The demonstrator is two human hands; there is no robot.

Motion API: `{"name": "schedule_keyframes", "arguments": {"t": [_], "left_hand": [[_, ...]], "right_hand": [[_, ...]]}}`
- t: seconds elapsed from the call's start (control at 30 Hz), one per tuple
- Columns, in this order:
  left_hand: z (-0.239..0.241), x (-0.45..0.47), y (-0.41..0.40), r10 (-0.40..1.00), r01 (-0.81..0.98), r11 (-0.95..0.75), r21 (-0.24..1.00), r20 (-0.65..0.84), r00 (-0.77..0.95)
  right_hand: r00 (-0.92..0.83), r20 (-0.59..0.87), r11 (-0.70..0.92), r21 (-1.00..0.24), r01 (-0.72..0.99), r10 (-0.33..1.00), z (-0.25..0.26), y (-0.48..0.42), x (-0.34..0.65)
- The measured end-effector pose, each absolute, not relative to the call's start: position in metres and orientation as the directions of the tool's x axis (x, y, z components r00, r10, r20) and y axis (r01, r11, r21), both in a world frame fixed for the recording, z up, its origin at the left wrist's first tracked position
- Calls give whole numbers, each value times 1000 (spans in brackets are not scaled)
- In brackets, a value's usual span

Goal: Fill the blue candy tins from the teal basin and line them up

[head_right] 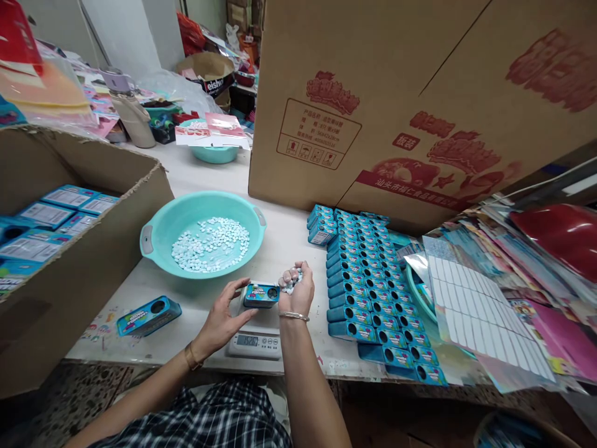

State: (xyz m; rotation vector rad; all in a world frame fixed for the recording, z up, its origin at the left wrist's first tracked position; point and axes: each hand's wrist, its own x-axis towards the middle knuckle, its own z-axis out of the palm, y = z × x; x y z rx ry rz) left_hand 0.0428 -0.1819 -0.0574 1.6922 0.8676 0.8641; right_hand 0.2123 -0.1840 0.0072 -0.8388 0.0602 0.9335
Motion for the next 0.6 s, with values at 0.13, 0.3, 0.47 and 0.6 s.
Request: {"name": "schedule_keyframes", "arguments": {"t": [0.13, 0.3, 0.47, 0.6], "left_hand": [[-54, 40, -181, 866, 134, -235, 963, 145, 479], [-45, 30, -179, 874, 150, -259, 954, 166, 456], [-31, 23, -177, 870, 172, -351, 921, 252, 424], [-24, 23, -173, 853, 162, -415, 895, 322, 410]], "right_hand": [[476, -408, 270, -467, -842, 779, 8, -188, 227], [411, -305, 298, -355, -886, 859, 13, -205, 254], [438, -278, 347, -321, -881, 855, 19, -222, 268], [464, -269, 358, -362, -861, 844, 18, -222, 262]]}}
